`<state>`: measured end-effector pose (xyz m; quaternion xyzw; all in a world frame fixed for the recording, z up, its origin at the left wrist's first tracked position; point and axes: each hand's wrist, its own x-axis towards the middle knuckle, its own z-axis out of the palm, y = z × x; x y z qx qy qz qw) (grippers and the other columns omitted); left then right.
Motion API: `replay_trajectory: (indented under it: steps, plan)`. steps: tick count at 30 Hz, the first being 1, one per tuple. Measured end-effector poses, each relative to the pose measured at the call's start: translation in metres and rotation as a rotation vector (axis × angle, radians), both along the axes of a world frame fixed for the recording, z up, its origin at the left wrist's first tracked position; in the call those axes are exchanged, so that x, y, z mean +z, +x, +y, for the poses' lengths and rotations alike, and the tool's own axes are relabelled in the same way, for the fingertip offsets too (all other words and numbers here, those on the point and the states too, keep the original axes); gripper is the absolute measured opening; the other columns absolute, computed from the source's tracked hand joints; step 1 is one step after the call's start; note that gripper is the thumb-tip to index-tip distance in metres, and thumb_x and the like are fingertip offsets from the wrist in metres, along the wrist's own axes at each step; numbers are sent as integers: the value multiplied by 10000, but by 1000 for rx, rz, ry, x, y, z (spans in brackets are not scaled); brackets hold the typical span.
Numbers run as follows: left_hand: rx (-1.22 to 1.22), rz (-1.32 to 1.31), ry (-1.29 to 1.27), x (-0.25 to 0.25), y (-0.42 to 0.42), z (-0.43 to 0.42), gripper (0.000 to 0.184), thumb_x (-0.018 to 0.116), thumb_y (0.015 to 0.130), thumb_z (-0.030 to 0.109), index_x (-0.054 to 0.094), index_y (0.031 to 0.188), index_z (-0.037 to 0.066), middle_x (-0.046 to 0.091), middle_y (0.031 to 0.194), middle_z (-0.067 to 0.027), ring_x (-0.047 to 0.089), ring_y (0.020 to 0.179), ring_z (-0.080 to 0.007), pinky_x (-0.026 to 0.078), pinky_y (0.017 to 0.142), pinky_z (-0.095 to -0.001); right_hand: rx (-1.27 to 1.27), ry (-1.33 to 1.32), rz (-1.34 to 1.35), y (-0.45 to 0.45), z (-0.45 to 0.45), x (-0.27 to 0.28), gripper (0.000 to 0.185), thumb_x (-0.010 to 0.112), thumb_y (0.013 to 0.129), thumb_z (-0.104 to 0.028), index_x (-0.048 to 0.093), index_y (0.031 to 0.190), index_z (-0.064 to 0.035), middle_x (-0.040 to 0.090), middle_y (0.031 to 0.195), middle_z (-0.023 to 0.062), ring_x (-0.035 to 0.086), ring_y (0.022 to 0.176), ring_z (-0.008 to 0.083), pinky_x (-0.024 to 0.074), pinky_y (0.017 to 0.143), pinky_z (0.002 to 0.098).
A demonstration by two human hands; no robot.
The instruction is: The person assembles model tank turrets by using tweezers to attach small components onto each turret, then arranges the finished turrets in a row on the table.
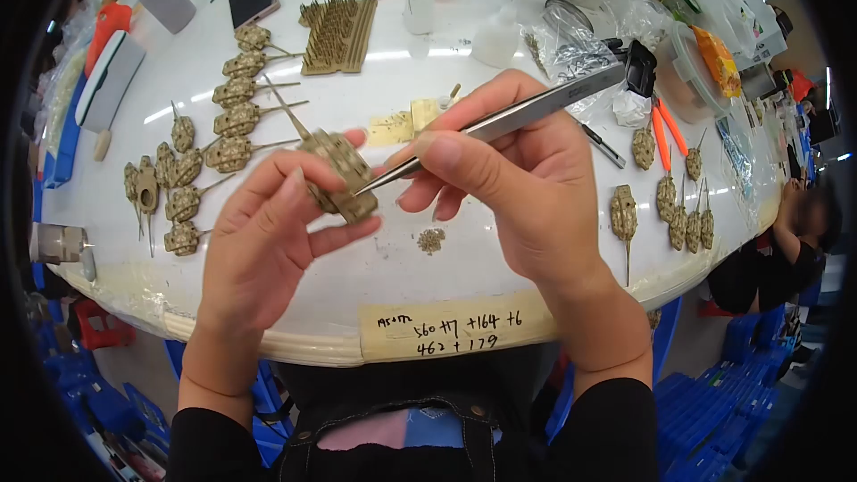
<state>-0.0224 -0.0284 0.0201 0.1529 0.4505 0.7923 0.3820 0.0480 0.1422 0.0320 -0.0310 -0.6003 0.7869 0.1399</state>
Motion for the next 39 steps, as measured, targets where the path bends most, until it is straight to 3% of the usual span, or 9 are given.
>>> replay_trajectory:
  steps: [1, 6, 11, 12, 16, 17, 21, 37, 39]
  plan:
    - [-112, -98, 30, 1, 2, 0, 213, 452, 890, 176, 503, 968, -15, 452, 1085, -127, 481, 986, -192, 426, 900, -366, -49, -117, -9, 2, -1, 2, 154, 572, 733, 30, 456, 823, -16, 613, 732, 174, 570, 517, 152, 420, 431, 179]
    - [-103, -172, 32, 6, 12, 4, 187, 408, 900, 175, 470, 907, -2, 510, 935, -129, 546, 917, -246, 479, 831, -435, -22, -81, 32, 4, -8, -8, 135, 562, 771, -23, 441, 832, -25, 613, 729, 158, 561, 503, 141, 410, 411, 179]
    - [-89, -224, 27, 4, 13, 3, 170, 424, 897, 172, 464, 887, 7, 492, 783, -60, 560, 832, -212, 482, 829, -452, 26, 17, 63, 5, -7, -11, 132, 553, 781, -25, 438, 846, -26, 606, 746, 168, 568, 519, 155, 425, 417, 190]
    - [-89, -222, 22, 3, 12, 2, 170, 424, 897, 172, 464, 887, 7, 492, 783, -60, 560, 832, -212, 482, 829, -452, 25, 13, 66, 6, -8, -11, 132, 553, 781, -25, 438, 846, -26, 606, 746, 168, 568, 519, 155, 425, 417, 190]
    - [-180, -242, 109, -4, 8, -1, 188, 456, 887, 168, 496, 843, -10, 384, 1182, -170, 453, 1078, -246, 427, 913, -430, -55, 42, 204, 9, -14, -7, 165, 553, 793, -41, 413, 880, -33, 591, 779, 170, 581, 570, 173, 458, 461, 207]
    - [-181, -240, 108, -3, 8, 0, 188, 456, 887, 168, 496, 843, -10, 384, 1182, -170, 453, 1078, -246, 427, 913, -430, -55, 41, 206, 9, -14, -7, 165, 553, 793, -41, 413, 880, -33, 591, 779, 170, 581, 570, 173, 458, 461, 207]
    - [-47, -219, 56, 6, 16, 7, 197, 504, 864, 210, 472, 822, 20, 501, 762, -47, 565, 769, -176, 481, 831, -449, -31, 225, 322, 12, -13, -11, 205, 559, 799, -48, 384, 907, -41, 574, 803, 163, 592, 631, 189, 491, 544, 228]
    - [-41, -226, 8, 6, 17, 6, 218, 517, 854, 222, 482, 779, 20, 493, 717, -35, 559, 754, -165, 476, 836, -458, 21, 322, 257, 12, -8, -12, 195, 556, 808, -52, 380, 891, -49, 573, 792, 145, 603, 667, 194, 494, 605, 236]
    - [-66, -183, 24, 4, 17, 4, 226, 500, 863, 234, 486, 866, 9, 516, 804, -69, 564, 784, -181, 476, 836, -454, 18, 326, 250, 13, -8, -11, 183, 549, 815, -61, 380, 885, -49, 574, 797, 148, 600, 652, 190, 490, 586, 232]
